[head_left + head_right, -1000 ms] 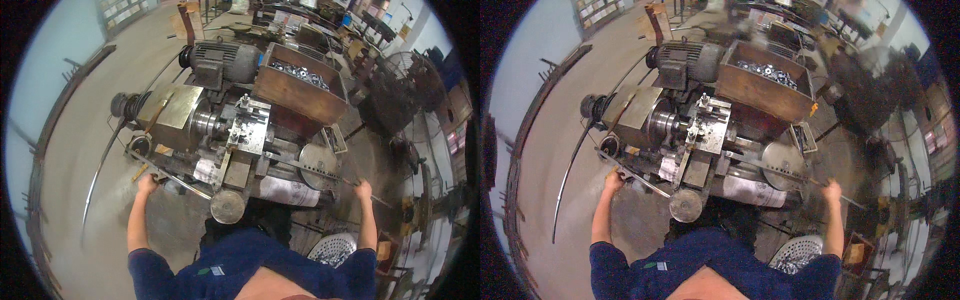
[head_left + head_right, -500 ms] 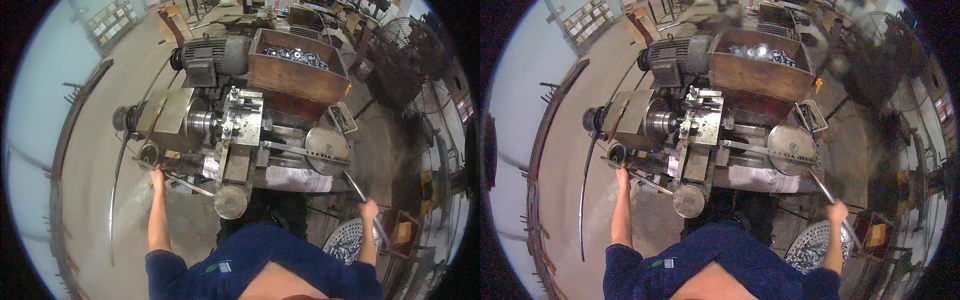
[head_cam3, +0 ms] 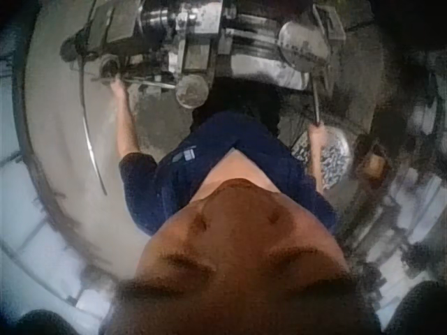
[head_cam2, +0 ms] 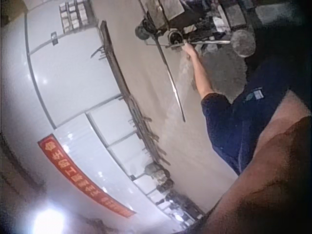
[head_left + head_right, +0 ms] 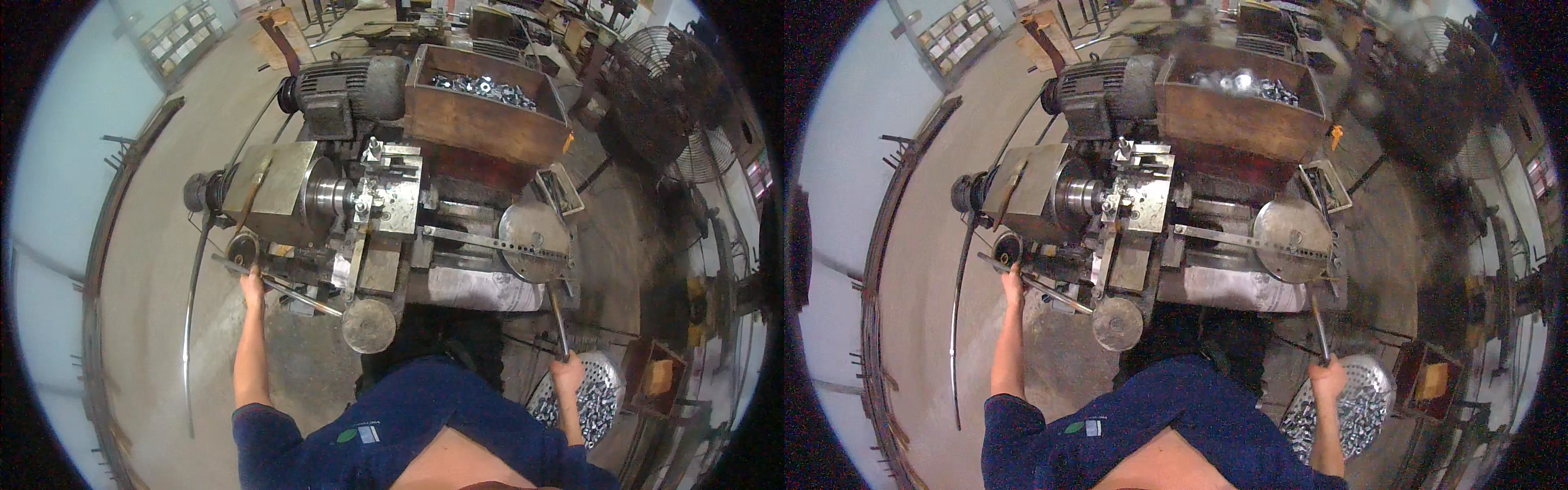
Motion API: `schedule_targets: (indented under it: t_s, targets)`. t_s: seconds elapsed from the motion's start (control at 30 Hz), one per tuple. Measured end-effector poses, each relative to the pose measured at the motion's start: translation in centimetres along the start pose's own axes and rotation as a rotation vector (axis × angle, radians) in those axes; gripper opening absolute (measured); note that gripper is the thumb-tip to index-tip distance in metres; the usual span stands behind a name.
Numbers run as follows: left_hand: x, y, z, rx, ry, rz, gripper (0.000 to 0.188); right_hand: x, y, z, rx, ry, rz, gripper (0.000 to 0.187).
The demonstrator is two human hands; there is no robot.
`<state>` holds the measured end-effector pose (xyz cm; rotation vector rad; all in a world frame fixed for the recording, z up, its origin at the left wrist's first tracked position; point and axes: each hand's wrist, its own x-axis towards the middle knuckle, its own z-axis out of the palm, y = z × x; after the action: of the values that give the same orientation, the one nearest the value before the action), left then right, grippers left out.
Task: The person operates a metal forming machine by inserting small metal pieces into the machine and using a long metal rod to push a lever, causing the machine to process the pieces. The processed pieces are then collected in a perforated metal basket.
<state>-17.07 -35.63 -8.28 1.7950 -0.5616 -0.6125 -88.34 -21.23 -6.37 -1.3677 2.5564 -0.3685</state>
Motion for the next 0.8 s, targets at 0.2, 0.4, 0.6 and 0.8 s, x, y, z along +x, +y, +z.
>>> schedule_targets:
  t_s: [0.2, 0.4, 0.6, 0.8]
  targets:
    - [-1.2, 2.0, -0.3, 0.086, -0.075, -0.004, 0.034, 0.0, -1.3, -0.9, -0.014, -0.009, -0.022, 0.03]
    - [-2.8, 4.6, 0.5, 0.128, -0.075, -0.059, 0.03, 10.6, 4.5, -1.7, -0.387, 0.246, -0.198, 0.033]
    - [-1.9, 3.0, 0.9, 0.041, -0.219, -0.11, 0.033, 22.4, 0.6, -2.9, -0.532, 0.3, 0.054, 0.058]
    - [-0.8, -2.2, -4.2, -0.107, -0.184, -0.155, 0.04, 15.5, -6.5, 0.8, -0.118, 0.556, -0.378, 0.08]
